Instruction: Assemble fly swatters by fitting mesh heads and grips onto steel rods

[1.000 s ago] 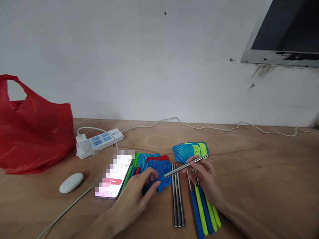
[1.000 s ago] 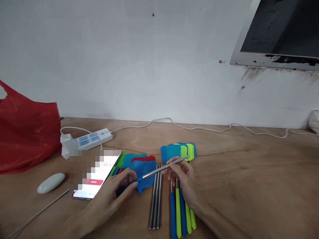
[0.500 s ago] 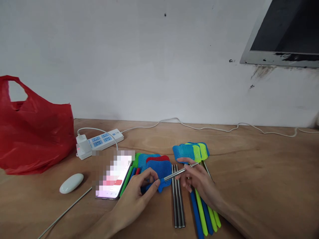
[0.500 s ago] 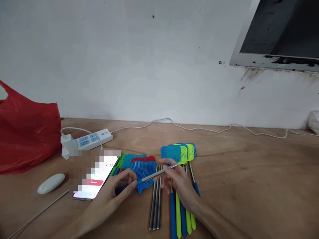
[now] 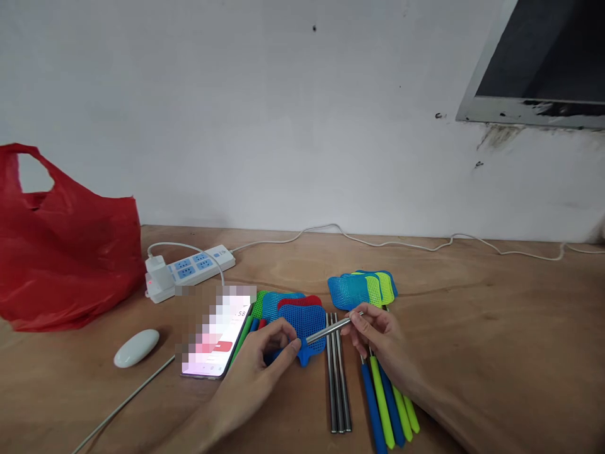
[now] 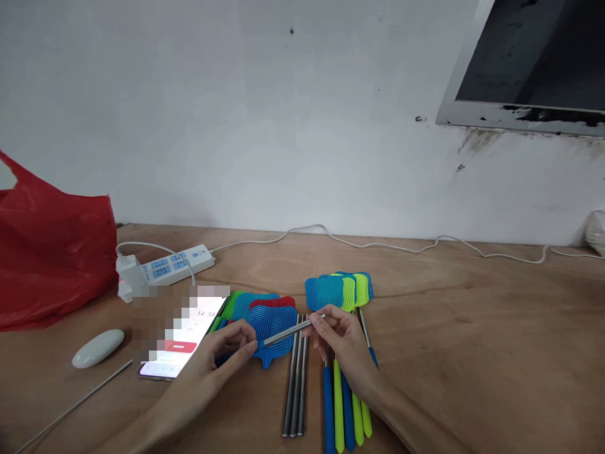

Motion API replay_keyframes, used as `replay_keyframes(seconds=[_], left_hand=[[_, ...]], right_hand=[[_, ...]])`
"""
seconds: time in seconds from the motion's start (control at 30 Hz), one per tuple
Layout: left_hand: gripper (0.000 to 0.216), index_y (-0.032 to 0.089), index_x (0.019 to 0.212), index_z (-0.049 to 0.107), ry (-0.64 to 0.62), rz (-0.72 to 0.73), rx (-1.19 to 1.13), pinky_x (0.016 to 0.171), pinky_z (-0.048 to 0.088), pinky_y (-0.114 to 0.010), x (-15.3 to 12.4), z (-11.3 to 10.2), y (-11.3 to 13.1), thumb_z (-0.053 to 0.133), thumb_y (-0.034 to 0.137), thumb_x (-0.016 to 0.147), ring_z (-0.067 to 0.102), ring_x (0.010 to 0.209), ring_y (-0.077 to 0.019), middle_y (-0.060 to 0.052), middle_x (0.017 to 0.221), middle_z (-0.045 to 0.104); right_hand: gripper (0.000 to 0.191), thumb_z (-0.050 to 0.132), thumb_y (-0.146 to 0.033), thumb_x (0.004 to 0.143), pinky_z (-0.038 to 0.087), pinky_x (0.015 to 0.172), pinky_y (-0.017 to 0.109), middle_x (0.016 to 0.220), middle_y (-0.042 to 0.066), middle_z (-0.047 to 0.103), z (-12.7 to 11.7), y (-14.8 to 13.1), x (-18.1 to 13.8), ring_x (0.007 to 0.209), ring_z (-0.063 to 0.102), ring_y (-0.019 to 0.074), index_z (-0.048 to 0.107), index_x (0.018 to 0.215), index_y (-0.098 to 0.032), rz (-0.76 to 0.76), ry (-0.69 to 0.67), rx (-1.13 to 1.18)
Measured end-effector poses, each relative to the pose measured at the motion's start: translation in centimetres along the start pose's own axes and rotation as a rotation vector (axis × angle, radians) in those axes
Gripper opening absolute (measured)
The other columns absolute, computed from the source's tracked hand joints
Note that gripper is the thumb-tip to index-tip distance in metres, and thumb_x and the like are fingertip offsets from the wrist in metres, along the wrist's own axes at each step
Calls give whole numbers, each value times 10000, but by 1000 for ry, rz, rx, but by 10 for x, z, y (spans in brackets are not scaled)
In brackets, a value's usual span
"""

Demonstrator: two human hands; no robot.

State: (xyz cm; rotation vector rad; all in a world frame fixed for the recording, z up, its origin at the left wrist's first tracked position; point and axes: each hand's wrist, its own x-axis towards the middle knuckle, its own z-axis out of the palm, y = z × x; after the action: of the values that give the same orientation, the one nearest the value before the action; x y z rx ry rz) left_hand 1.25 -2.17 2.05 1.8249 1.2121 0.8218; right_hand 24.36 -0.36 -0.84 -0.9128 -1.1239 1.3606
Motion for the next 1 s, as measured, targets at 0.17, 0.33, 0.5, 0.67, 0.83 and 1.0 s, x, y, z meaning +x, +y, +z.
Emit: replay_keyframes(seconds=[0.17, 0.33, 0.5, 0.67, 0.83, 1.0], left_hand=[[310, 215, 801, 538, -33, -10, -7, 644, 375, -264, 0, 1, 4, 465, 470, 962, 505, 714, -176, 18, 737, 514], [204, 223, 944, 575, -68, -21, -180, 618, 402, -267, -1, 0, -7, 378, 250, 899, 527, 717, -175, 0, 814, 567], [450, 212, 1130, 551, -102, -10, -349, 592, 455, -283, 2, -3, -23, 369, 129, 727, 589, 670, -173, -37, 961, 664], [178, 205, 638, 519, -83, 50, -255, 771, 451, -327, 2, -3, -19, 370, 124, 692, 617, 866, -219, -54, 935, 707], [204, 218, 524, 361, -101, 16, -279, 782, 453, -342, 2, -1, -18, 377, 137, 711, 618, 856, -229, -61, 906, 719], [198, 221, 543, 404, -90, 17, -322, 868, 463, -366, 4, 0, -18, 385, 158, 730, 648, 923, -245, -58, 876, 730]], right_hand=[[398, 666, -574, 836, 404, 383, 185, 743, 52, 732, 5, -6, -1, 505, 579, 117, 693, 893, -181, 104, -103, 50], [422, 742, -590, 750, 390, 376, 186, 654, 27, 687, 3, -16, 1, 465, 548, 106, 703, 810, -174, 91, 15, 101], [448, 800, -608, 653, 340, 348, 193, 422, -46, 511, -11, -25, 10, 363, 448, 88, 656, 651, -184, -1, 316, 48], [471, 733, -641, 694, 254, 318, 203, 362, -68, 428, -20, -18, 18, 304, 361, 80, 622, 593, -195, 54, 273, -180], [401, 707, -563, 754, 147, 337, 205, 403, -63, 473, -22, -11, 21, 320, 304, 68, 623, 604, -201, 87, 115, -355], [313, 726, -458, 768, 182, 381, 213, 401, -64, 507, -27, -13, 20, 347, 309, 81, 602, 633, -205, 104, 19, -461]])
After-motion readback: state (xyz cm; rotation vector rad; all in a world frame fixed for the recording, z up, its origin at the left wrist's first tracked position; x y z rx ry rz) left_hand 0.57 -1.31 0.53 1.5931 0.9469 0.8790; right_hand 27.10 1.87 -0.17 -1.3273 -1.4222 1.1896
